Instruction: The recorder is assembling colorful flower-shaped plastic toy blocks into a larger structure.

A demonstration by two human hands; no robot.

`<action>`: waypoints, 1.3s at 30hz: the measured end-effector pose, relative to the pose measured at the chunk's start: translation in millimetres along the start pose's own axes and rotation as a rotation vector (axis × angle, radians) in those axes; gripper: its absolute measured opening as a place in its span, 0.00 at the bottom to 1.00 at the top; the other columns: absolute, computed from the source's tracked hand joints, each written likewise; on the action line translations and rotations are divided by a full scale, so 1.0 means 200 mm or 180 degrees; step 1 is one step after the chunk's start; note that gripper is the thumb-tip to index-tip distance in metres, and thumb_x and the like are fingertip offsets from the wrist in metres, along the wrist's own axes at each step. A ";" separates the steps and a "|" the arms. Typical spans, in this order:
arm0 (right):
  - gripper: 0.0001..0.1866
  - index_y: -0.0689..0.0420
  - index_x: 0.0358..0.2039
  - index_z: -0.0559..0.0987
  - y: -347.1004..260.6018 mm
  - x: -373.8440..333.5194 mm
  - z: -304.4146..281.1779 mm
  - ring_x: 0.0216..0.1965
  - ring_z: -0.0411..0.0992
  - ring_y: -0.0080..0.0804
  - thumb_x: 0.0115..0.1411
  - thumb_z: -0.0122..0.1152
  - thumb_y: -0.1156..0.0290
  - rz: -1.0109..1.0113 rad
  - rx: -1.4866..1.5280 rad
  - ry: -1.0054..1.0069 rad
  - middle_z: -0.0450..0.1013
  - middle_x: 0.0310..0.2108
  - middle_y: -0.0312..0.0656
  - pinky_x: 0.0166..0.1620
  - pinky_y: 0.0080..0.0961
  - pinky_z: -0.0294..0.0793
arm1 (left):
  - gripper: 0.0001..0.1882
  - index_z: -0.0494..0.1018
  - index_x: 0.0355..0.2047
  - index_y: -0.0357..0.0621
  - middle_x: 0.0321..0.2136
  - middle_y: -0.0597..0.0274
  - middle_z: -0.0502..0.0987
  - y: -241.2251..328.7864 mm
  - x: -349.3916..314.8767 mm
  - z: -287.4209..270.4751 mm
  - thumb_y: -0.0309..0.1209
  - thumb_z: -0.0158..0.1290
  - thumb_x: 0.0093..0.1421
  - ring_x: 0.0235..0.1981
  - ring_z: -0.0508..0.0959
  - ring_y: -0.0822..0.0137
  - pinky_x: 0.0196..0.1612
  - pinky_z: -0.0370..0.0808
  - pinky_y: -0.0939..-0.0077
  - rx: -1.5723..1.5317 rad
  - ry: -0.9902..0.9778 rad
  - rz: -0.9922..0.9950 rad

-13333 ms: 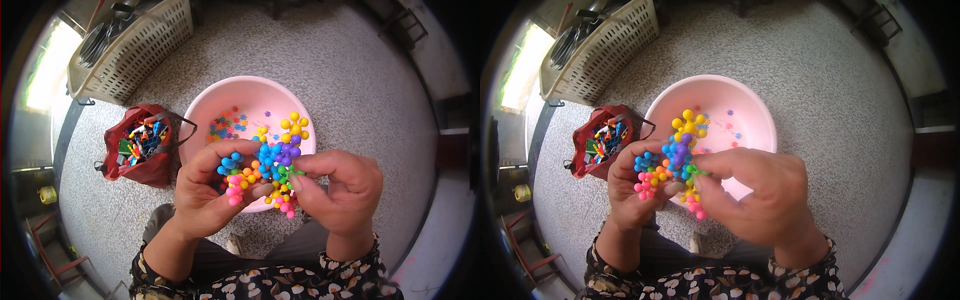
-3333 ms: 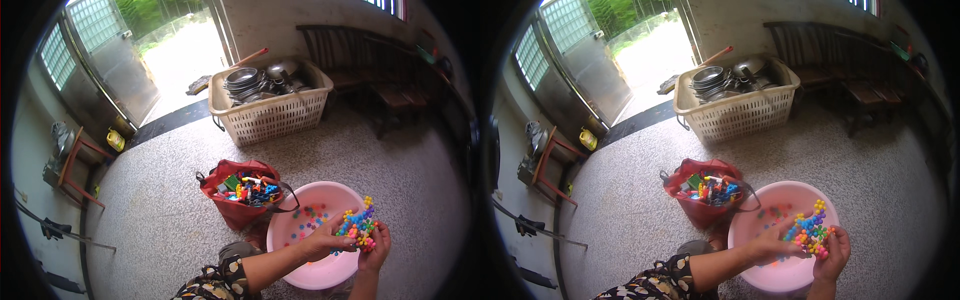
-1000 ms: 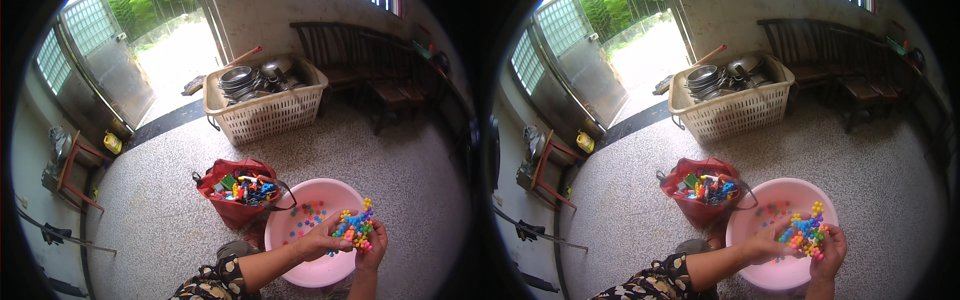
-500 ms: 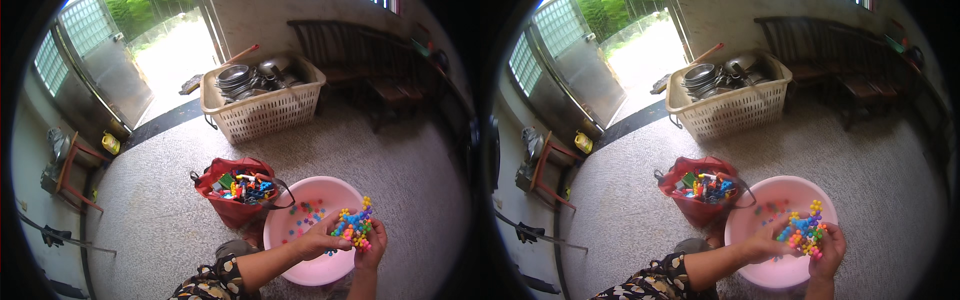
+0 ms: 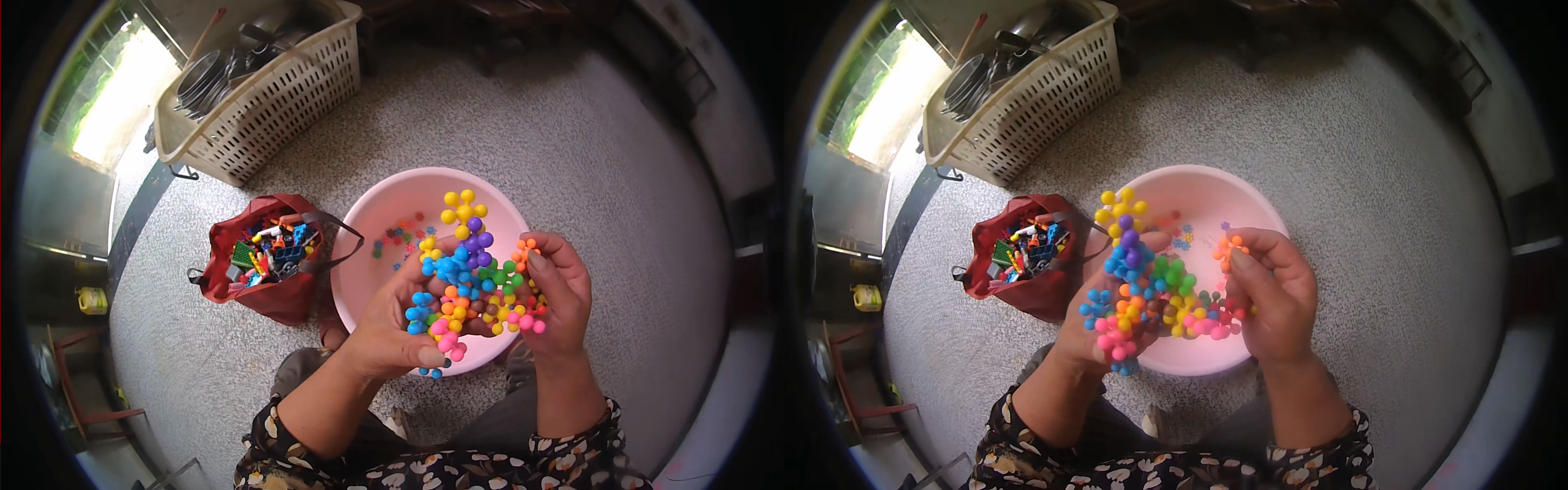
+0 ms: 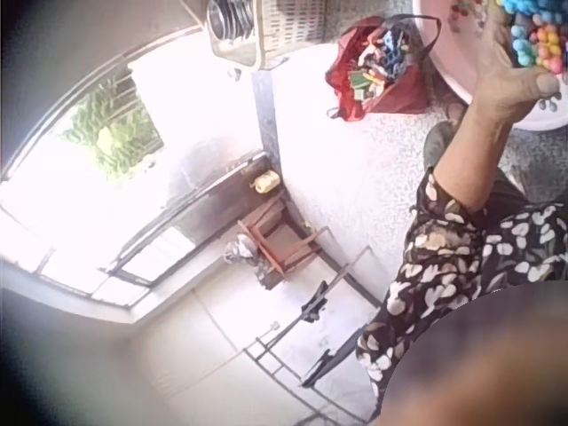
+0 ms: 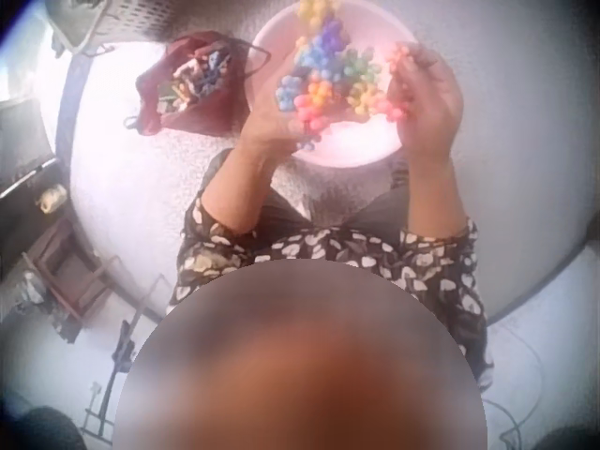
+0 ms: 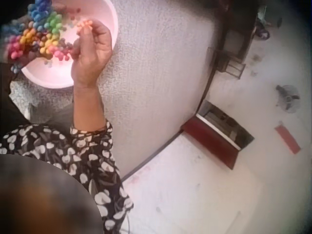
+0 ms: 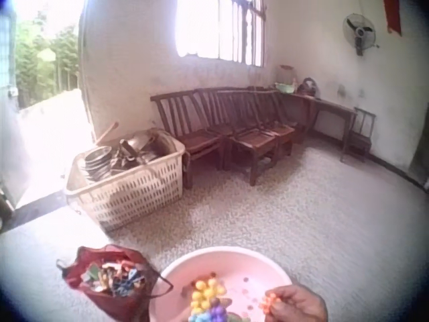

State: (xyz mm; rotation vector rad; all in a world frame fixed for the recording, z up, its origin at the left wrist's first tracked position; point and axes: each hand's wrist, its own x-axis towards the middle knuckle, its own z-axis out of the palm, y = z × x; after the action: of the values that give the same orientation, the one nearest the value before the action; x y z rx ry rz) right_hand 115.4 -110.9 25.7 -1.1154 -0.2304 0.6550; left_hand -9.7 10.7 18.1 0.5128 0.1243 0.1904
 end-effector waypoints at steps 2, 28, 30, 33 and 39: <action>0.09 0.65 0.37 0.71 -0.01 -0.02 -0.01 0.14 0.59 0.13 0.55 0.50 0.77 -0.0032 -0.0030 -0.0028 0.69 0.24 0.38 0.18 0.09 0.57 | 0.56 0.43 0.59 0.39 0.48 0.51 0.64 -0.02 0.00 -0.02 0.34 0.67 0.35 0.47 0.70 0.58 0.48 0.69 0.60 -0.0034 0.0012 -0.0001; 0.12 0.66 0.38 0.69 -0.15 -0.14 -0.10 0.19 0.65 0.15 0.51 0.54 0.82 -0.0701 -0.0205 0.0100 0.71 0.24 0.41 0.22 0.10 0.64 | 0.51 0.54 0.54 0.37 0.45 0.54 0.67 -0.10 0.02 -0.05 0.29 0.70 0.30 0.45 0.71 0.60 0.51 0.65 0.66 0.0044 -0.0434 -0.0015; 0.12 0.65 0.39 0.68 -0.14 -0.16 -0.10 0.17 0.63 0.16 0.53 0.52 0.79 -0.1023 -0.0617 0.0011 0.70 0.26 0.42 0.20 0.11 0.62 | 0.50 0.55 0.53 0.37 0.45 0.54 0.68 -0.10 0.02 -0.02 0.27 0.70 0.29 0.45 0.71 0.60 0.50 0.66 0.66 0.0108 -0.0377 0.0050; 0.11 0.64 0.37 0.68 -0.12 -0.17 -0.10 0.23 0.66 0.21 0.53 0.54 0.77 -0.1495 -0.1090 -0.0183 0.71 0.30 0.44 0.27 0.15 0.66 | 0.48 0.56 0.53 0.37 0.46 0.54 0.68 -0.11 0.02 -0.01 0.23 0.69 0.30 0.47 0.70 0.60 0.51 0.65 0.66 0.0238 -0.0341 0.0147; 0.11 0.64 0.35 0.70 -0.11 -0.16 -0.11 0.31 0.72 0.24 0.51 0.59 0.78 -0.1888 -0.1497 -0.0497 0.72 0.31 0.46 0.35 0.17 0.71 | 0.44 0.59 0.52 0.37 0.47 0.56 0.68 -0.09 0.02 -0.01 0.19 0.67 0.32 0.49 0.69 0.63 0.53 0.64 0.66 0.0636 -0.0417 0.0158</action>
State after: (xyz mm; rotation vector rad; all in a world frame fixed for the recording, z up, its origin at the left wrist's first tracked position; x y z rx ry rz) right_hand 108.6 -153.4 39.6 -1.3564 -0.8467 0.1515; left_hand -3.0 -2.9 6.0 0.7261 0.0024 0.1933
